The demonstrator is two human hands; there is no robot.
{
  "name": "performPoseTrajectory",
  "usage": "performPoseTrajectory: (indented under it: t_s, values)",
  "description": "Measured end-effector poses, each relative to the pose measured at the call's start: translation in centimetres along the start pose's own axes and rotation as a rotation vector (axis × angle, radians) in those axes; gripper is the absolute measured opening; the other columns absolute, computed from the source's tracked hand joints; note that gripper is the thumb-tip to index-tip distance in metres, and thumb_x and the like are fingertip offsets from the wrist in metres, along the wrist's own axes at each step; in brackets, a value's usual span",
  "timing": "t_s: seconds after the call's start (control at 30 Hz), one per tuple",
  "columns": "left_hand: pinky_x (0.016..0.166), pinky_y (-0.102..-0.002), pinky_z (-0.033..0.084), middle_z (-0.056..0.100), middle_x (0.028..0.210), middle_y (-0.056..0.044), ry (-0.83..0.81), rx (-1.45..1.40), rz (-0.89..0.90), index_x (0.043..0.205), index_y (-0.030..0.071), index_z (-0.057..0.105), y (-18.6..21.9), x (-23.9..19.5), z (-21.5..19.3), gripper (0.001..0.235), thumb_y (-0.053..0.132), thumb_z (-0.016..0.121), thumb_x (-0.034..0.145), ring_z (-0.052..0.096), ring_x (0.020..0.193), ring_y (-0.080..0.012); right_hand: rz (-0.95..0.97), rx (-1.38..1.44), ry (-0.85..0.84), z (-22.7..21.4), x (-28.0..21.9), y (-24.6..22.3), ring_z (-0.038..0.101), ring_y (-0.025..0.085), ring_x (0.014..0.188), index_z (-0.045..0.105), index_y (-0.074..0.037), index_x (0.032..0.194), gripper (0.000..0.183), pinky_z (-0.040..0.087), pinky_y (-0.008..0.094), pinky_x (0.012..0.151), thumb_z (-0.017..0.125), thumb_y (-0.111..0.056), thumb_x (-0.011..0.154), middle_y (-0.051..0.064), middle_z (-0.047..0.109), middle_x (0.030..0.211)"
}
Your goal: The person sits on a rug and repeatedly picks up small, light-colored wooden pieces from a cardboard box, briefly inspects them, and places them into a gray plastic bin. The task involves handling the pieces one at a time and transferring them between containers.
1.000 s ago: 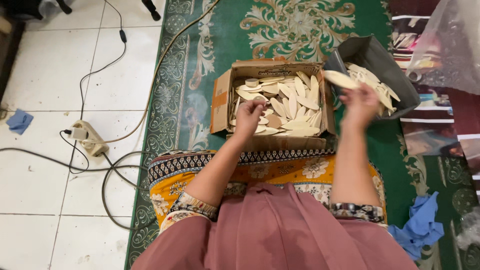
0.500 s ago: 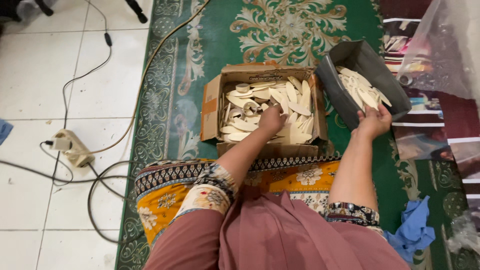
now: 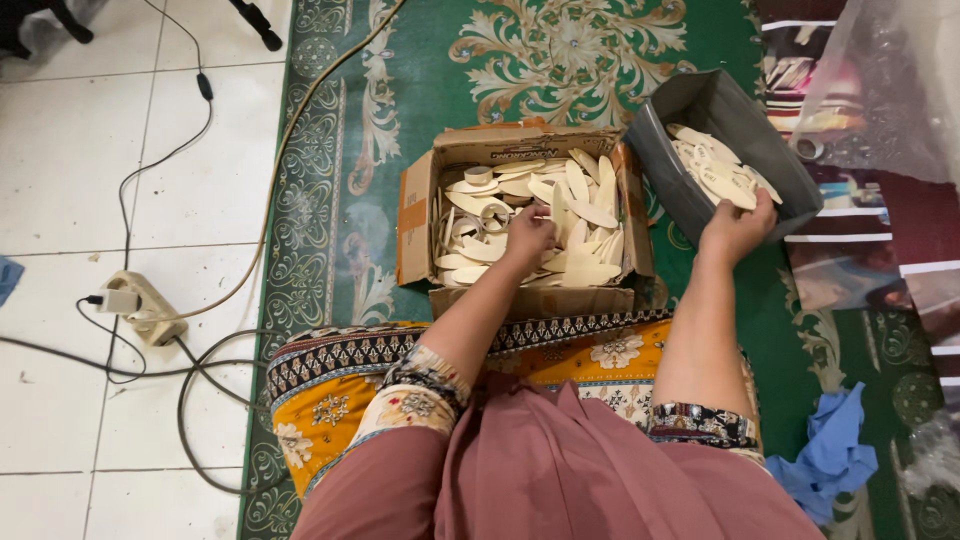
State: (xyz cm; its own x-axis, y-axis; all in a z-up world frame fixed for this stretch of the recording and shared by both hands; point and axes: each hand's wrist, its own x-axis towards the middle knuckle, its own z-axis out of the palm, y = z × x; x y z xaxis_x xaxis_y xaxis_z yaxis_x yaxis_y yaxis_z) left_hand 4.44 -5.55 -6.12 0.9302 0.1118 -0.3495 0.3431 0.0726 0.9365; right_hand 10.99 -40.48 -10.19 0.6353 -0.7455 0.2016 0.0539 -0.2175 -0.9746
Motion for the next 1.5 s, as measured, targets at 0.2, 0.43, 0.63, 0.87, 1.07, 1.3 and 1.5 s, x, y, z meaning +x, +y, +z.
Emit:
performPoseTrajectory:
  t_s: [0.2, 0.43, 0.63, 0.87, 1.07, 1.3, 1.5]
  values:
    - [0.060, -0.027, 0.064, 0.069, 0.088, -0.009, -0.038, -0.324, -0.048, 0.121, 0.000, 0.062, -1.3, 0.2, -1.8, 0.040, -0.005, 0.059, 0.081, 0.068, 0.071, -0.0151, -0.424, -0.504, 0.067, 0.9, -5.6, -8.2, 0.048, 0.052, 0.132, 0.059, -0.004, 0.138, 0.065, 0.044, 0.059, 0.112, 0.086, 0.004, 0.080, 0.030, 0.038, 0.140]
    - [0.051, -0.034, 0.062, 0.070, 0.084, -0.011, 0.042, -0.153, 0.065, 0.117, 0.005, 0.068, -2.1, 0.1, -4.2, 0.038, -0.003, 0.060, 0.081, 0.068, 0.065, -0.0186, -0.728, -0.529, -0.647, 4.9, -14.1, -10.7, 0.068, 0.033, 0.106, 0.075, -0.019, 0.115, 0.029, 0.052, 0.046, 0.095, 0.074, -0.008, 0.088, 0.007, 0.070, 0.106]
    - [0.078, -0.050, 0.059, 0.071, 0.092, -0.014, 0.363, 0.886, 0.434, 0.104, 0.014, 0.070, 0.6, -3.1, -11.7, 0.019, 0.010, 0.066, 0.086, 0.072, 0.088, -0.0379, -0.764, -0.949, -0.799, 7.4, -13.3, -2.2, 0.066, 0.028, 0.115, 0.068, -0.028, 0.130, 0.036, 0.056, 0.048, 0.094, 0.059, -0.019, 0.095, 0.002, 0.068, 0.119]
    - [0.061, -0.037, 0.054, 0.060, 0.076, -0.004, 0.638, 1.364, 0.835, 0.089, 0.015, 0.070, -2.3, -1.9, -14.2, 0.014, 0.006, 0.069, 0.078, 0.065, 0.074, -0.0243, -0.765, -1.061, -0.735, 7.3, -14.0, -2.9, 0.071, 0.031, 0.096, 0.068, -0.018, 0.104, 0.024, 0.056, 0.045, 0.084, 0.045, -0.021, 0.102, 0.007, 0.072, 0.094]
    - [0.061, -0.042, 0.052, 0.058, 0.079, -0.007, 0.703, 1.348, 0.820, 0.085, 0.013, 0.065, -0.7, -3.2, -13.1, 0.010, 0.009, 0.071, 0.078, 0.063, 0.079, -0.0300, -0.445, -1.063, -0.846, 6.7, -13.3, -6.5, 0.074, 0.028, 0.100, 0.066, -0.038, 0.129, 0.031, 0.059, 0.045, 0.087, 0.048, -0.032, 0.105, 0.004, 0.076, 0.099]
    - [0.076, -0.048, 0.057, 0.067, 0.092, -0.008, 0.270, 0.945, 0.463, 0.098, 0.018, 0.072, -1.3, -3.4, -9.5, 0.015, 0.022, 0.070, 0.084, 0.068, 0.093, -0.0337, 0.108, -0.243, -0.936, 3.9, -17.0, -16.5, 0.071, 0.016, 0.086, 0.068, -0.020, 0.130, 0.045, 0.057, 0.025, 0.067, 0.070, -0.009, 0.087, 0.003, 0.074, 0.098]
    - [0.063, -0.030, 0.057, 0.075, 0.087, -0.011, 0.007, 0.151, 0.202, 0.110, 0.008, 0.073, 1.4, -6.1, -6.3, 0.024, 0.020, 0.073, 0.089, 0.074, 0.079, -0.0229, 0.444, 0.202, -1.018, 5.4, -21.0, -17.7, 0.073, 0.017, 0.079, 0.053, -0.006, 0.139, 0.063, 0.060, 0.020, 0.051, 0.080, 0.001, 0.082, 0.006, 0.068, 0.094]
